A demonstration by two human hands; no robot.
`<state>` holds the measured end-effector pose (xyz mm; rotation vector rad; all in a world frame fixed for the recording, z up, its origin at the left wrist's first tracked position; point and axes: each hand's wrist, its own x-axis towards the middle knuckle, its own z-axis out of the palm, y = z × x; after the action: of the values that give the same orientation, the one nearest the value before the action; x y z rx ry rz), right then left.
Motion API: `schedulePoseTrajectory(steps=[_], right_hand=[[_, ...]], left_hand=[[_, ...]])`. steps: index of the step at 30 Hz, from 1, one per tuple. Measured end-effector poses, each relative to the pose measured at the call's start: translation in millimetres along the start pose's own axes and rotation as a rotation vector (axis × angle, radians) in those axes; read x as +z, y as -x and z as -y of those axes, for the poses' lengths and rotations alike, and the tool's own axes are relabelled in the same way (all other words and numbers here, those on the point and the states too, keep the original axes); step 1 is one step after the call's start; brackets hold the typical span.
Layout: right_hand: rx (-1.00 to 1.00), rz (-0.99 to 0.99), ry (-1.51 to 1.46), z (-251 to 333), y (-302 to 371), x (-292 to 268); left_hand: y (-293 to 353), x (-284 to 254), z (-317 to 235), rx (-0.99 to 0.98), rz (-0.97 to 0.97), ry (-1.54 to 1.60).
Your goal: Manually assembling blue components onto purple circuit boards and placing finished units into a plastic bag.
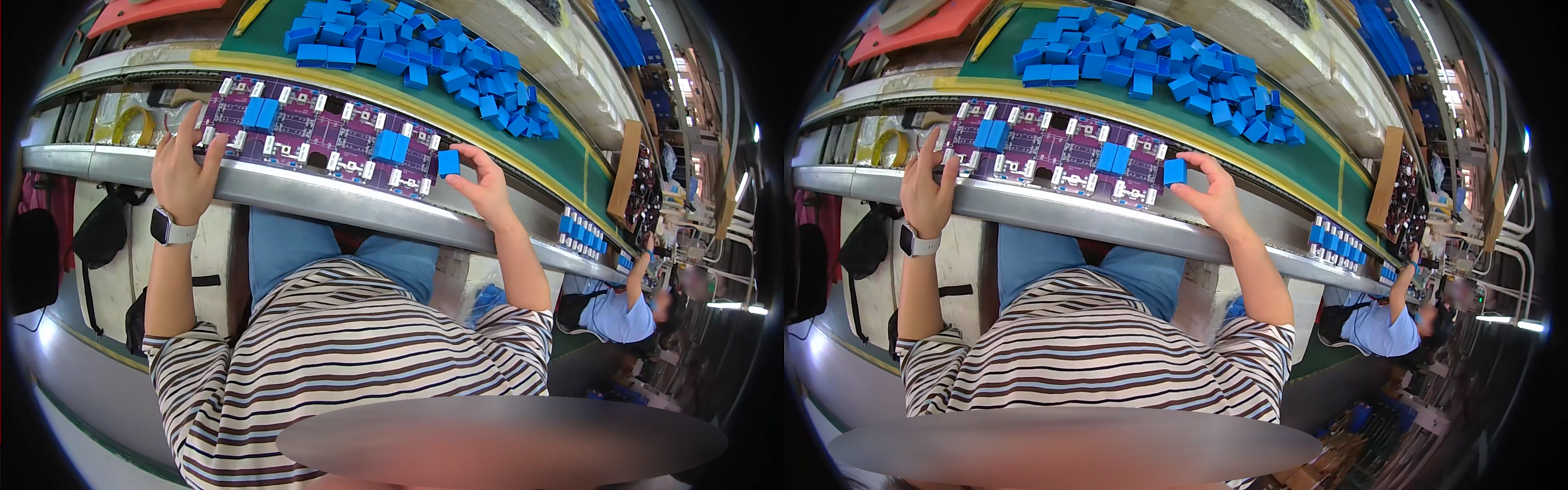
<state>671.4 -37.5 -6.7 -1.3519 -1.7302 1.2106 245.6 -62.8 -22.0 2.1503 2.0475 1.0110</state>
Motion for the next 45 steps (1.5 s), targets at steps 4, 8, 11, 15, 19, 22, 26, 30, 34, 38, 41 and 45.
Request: schedulePoseTrajectory(steps=[4,8,11,15,19,22,26,30,34,38,41,45], right_hand=[[-0.085,0.036,0.300,15,1,-1],[-0.178,0.024,0.465,24,0,1],[-0.217,0.003,0.496,25,0,2],[-0.273,-0.010,0.585,28,-1,5],[-0.372,-0.024,0.695,28,-3,6],[-0.435,-0.024,0.778,27,-4,7],[-0.451,-0.017,0.822,34,-5,9],[-0.403,0.073,0.803,50,-6,2],[-0.411,-0.097,0.748,42,-22,-28],[-0.481,-0.299,0.986,19,-48,-46],[-0.501,-0.246,1.075,11,-58,-51],[-0.490,-0.230,1.120,13,-66,-57]], left_hand=[[0,0,0,0.003,-0.009,0.004],[1,-1,0,0.002,0.001,-0.015],[1,1,1,0.008,-0.001,-0.024],[1,0,1,0.011,0.002,-0.025],[0,-1,0,0.013,0.000,-0.024],[0,-1,-1,0.017,0.000,-0.043],[-1,-2,-1,-0.009,0.021,-0.019],[-1,-2,-4,-0.057,0.025,-0.078],[2,-3,-10,-0.050,0.022,-0.049],[-2,-8,-26,-0.020,0.099,0.013],[-1,-2,-44,0.036,0.162,0.018],[-1,5,-62,0.137,0.167,0.065]])
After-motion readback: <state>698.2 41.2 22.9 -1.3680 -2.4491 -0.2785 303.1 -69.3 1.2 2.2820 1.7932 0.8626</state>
